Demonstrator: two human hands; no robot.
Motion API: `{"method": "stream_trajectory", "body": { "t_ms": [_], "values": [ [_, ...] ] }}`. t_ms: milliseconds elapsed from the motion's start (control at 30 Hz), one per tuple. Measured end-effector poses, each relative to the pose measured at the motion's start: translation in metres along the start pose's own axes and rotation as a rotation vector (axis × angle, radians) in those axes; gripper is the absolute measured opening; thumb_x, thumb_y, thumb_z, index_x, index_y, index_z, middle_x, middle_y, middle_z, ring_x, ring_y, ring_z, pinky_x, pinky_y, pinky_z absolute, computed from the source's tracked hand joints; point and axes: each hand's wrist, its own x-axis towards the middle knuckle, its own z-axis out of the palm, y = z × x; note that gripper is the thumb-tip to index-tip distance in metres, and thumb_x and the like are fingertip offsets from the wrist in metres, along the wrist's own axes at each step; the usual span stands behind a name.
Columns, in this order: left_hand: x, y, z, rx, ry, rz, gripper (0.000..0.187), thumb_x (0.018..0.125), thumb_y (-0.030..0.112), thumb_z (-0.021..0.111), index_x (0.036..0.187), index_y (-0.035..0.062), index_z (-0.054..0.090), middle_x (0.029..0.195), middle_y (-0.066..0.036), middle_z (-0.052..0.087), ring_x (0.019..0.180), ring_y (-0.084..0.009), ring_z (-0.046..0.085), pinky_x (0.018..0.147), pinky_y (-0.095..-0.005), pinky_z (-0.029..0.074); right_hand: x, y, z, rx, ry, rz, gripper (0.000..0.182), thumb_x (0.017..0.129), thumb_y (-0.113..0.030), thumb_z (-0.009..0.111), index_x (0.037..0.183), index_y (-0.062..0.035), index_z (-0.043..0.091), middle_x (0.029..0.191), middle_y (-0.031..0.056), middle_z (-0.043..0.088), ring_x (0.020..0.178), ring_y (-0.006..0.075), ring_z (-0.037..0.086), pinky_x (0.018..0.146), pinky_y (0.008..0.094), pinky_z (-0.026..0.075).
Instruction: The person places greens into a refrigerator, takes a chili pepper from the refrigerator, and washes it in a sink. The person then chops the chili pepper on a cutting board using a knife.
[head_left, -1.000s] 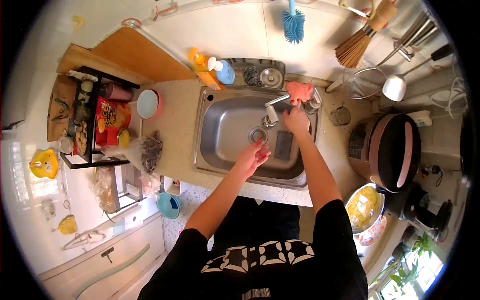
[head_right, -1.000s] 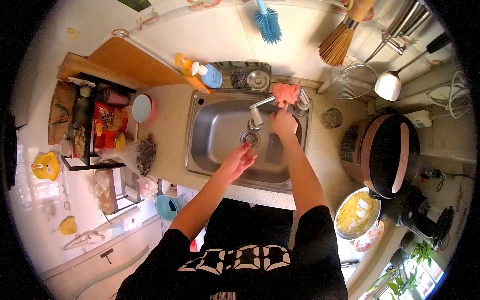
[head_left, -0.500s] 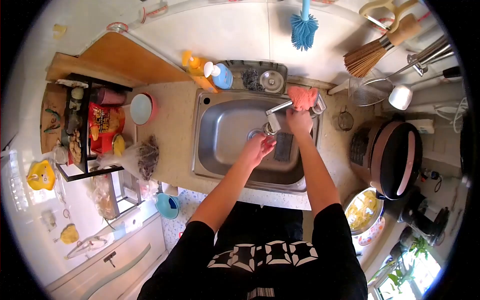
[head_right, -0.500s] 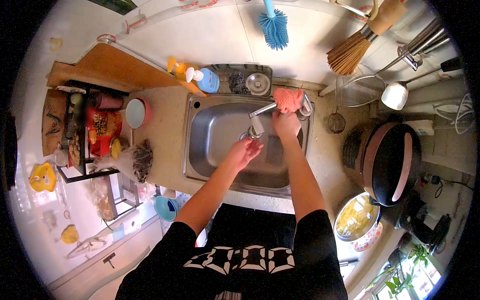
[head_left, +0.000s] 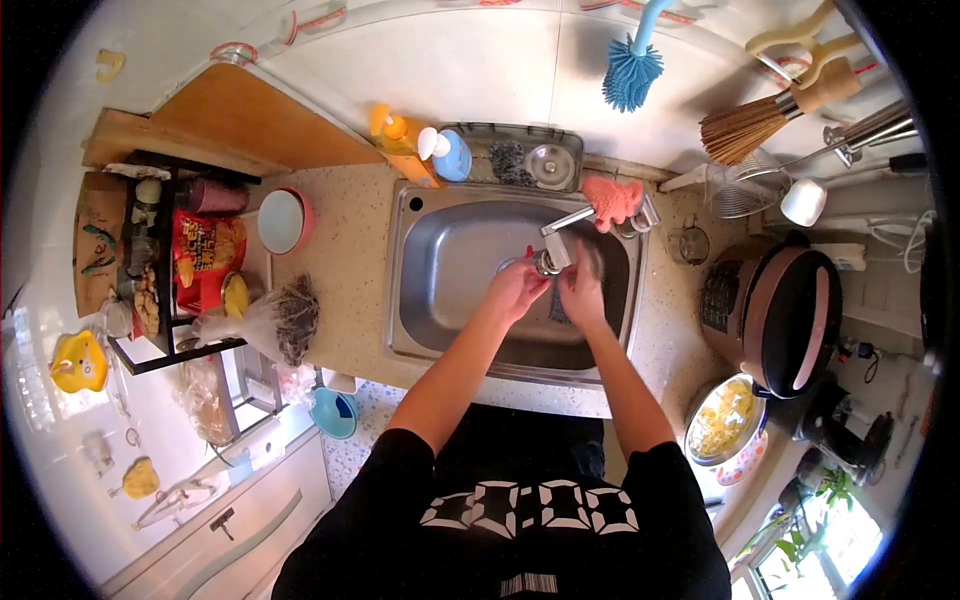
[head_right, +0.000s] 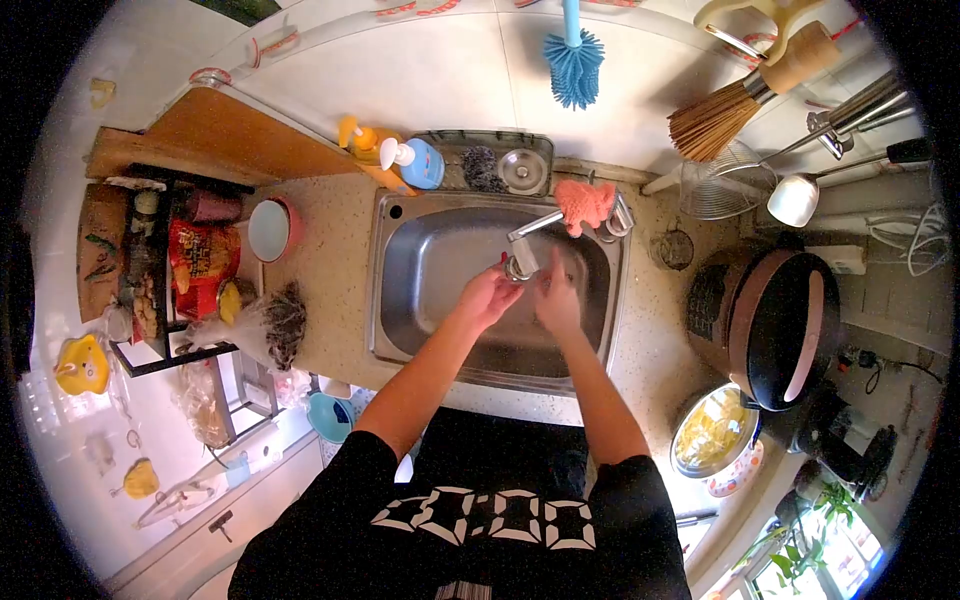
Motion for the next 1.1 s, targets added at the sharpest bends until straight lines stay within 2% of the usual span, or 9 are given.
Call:
{"method": "stream_trajectory", "body": {
  "t_ms": [100,233,400,600,700,800,900,1000,1100],
  "values": [
    [0.007,0.004,0.0,0.052,-0.167,0.062,0.019,0.101,0.017,0.055,0.113,0.0066,0.064,0.102,-0.008,0.07,0.092,-0.0202,0.069,0.084,-0.0331,0.057,-0.022,0.048,0.041,0.126,-0.039,0.138,0.035,0.097,-0.014,0.056,0.131,-0.0045,0.057,0.1,0.0068,0.067,0.075,0.0152,0.064,0.066,0.0301,0.053],
    [0.019,0.002,-0.014,0.084,-0.132,0.061,0.02,0.1,0.016,0.058,0.115,0.0059,0.067,0.099,-0.009,0.072,0.086,-0.0201,0.07,0.077,-0.032,0.058,-0.036,0.002,0.039,0.558,-0.128,0.49,0.025,0.102,-0.021,0.056,0.12,-0.0059,0.062,0.101,0.0003,0.066,0.08,0.0098,0.062,0.064,0.0239,0.051],
    [0.011,-0.002,-0.009,0.243,0.059,0.108,0.019,0.096,0.011,0.062,0.112,0.003,0.07,0.098,-0.009,0.073,0.084,-0.0194,0.07,0.072,-0.031,0.057,-0.037,-0.019,0.053,0.618,-0.058,0.52,0.029,0.1,-0.029,0.06,0.117,-0.005,0.063,0.09,0.0021,0.067,0.075,0.0092,0.062,0.061,0.0247,0.048],
    [-0.007,-0.009,-0.008,0.888,0.239,0.503,0.02,0.096,0.01,0.063,0.11,-0.0014,0.073,0.095,-0.01,0.075,0.084,-0.019,0.07,0.074,-0.0313,0.054,-0.027,-0.019,0.059,0.7,0.003,0.578,0.026,0.099,-0.025,0.065,0.107,-0.0003,0.068,0.088,0.0049,0.07,0.074,0.0106,0.063,0.063,0.0259,0.05],
    [-0.015,-0.008,-0.017,1.135,0.197,0.704,0.024,0.096,0.01,0.063,0.116,-0.0006,0.071,0.097,-0.011,0.076,0.087,-0.0163,0.07,0.077,-0.0306,0.055,-0.021,-0.018,0.062,0.834,-0.004,0.637,0.023,0.098,-0.022,0.066,0.106,-0.0009,0.069,0.089,0.0045,0.071,0.075,0.0115,0.064,0.065,0.0269,0.051],
    [-0.023,-0.009,-0.026,1.272,0.144,0.76,0.027,0.097,0.008,0.062,0.121,0.0009,0.07,0.101,-0.01,0.076,0.09,-0.0134,0.07,0.08,-0.029,0.055,-0.02,-0.011,0.062,0.898,-0.045,0.647,0.022,0.099,-0.025,0.066,0.108,-0.0047,0.069,0.095,0.0034,0.071,0.083,0.0135,0.066,0.071,0.0285,0.052],
    [-0.021,-0.013,-0.039,1.135,0.067,0.77,0.028,0.098,0.007,0.061,0.125,0.0019,0.068,0.108,-0.01,0.075,0.091,-0.0135,0.07,0.082,-0.0286,0.055,-0.021,-0.006,0.062,0.891,-0.085,0.621,0.02,0.099,-0.025,0.066,0.108,-0.0064,0.069,0.098,0.003,0.071,0.089,0.0144,0.067,0.073,0.0297,0.053],
    [-0.029,-0.009,-0.045,1.214,0.051,0.713,0.031,0.098,0.004,0.061,0.128,0.0023,0.066,0.113,-0.01,0.073,0.092,-0.0148,0.07,0.084,-0.0287,0.056,-0.022,0.001,0.054,0.836,-0.137,0.631,0.018,0.099,-0.022,0.065,0.103,-0.0059,0.071,0.096,0.0024,0.071,0.087,0.0137,0.067,0.07,0.0305,0.053],
    [-0.036,-0.003,-0.039,0.694,-0.007,0.292,0.031,0.099,0.005,0.06,0.13,0.0035,0.065,0.114,-0.009,0.071,0.095,-0.0179,0.07,0.087,-0.03,0.057,-0.014,0.028,0.044,0.488,-0.12,0.493,0.017,0.097,-0.02,0.066,0.101,-0.0039,0.071,0.091,0.0027,0.071,0.082,0.0134,0.067,0.068,0.0316,0.053]
  ]
}}
